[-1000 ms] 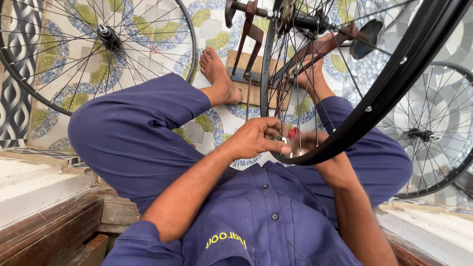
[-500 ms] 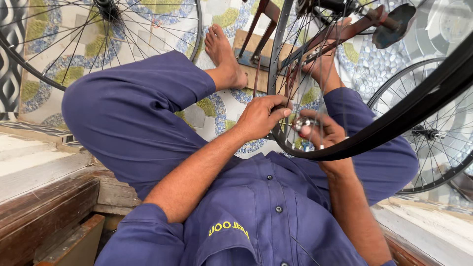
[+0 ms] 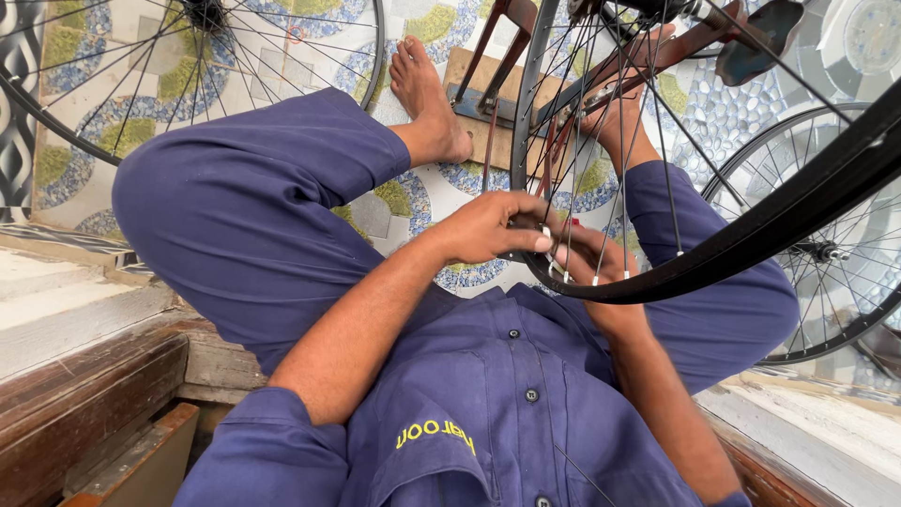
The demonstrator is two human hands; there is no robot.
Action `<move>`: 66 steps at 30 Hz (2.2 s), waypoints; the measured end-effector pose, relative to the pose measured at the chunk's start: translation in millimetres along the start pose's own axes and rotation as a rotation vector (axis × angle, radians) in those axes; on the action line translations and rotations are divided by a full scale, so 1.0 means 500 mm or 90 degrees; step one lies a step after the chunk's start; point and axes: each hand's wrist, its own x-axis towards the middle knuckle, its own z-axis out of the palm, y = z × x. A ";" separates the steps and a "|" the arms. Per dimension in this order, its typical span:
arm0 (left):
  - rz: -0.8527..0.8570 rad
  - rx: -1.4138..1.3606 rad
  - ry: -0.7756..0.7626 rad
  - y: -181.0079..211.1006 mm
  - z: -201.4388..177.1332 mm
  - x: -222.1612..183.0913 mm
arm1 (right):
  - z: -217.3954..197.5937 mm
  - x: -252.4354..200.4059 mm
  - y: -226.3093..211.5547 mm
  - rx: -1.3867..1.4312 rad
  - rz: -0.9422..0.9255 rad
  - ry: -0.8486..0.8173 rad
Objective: The person assembles a bicycle wheel by inserting spokes into the rim and hub, and tightening them by hand while the wheel is mounted on a truing stand.
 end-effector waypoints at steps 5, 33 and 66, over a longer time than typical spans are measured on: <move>-0.092 0.302 0.126 0.003 0.058 0.025 | 0.024 -0.049 -0.010 -0.407 -0.188 0.067; -0.005 -0.475 -0.149 0.091 0.057 0.002 | -0.010 -0.113 -0.170 -0.328 -0.364 0.122; -0.166 0.223 0.264 -0.029 0.035 0.005 | 0.015 -0.079 -0.091 -0.226 -0.298 0.046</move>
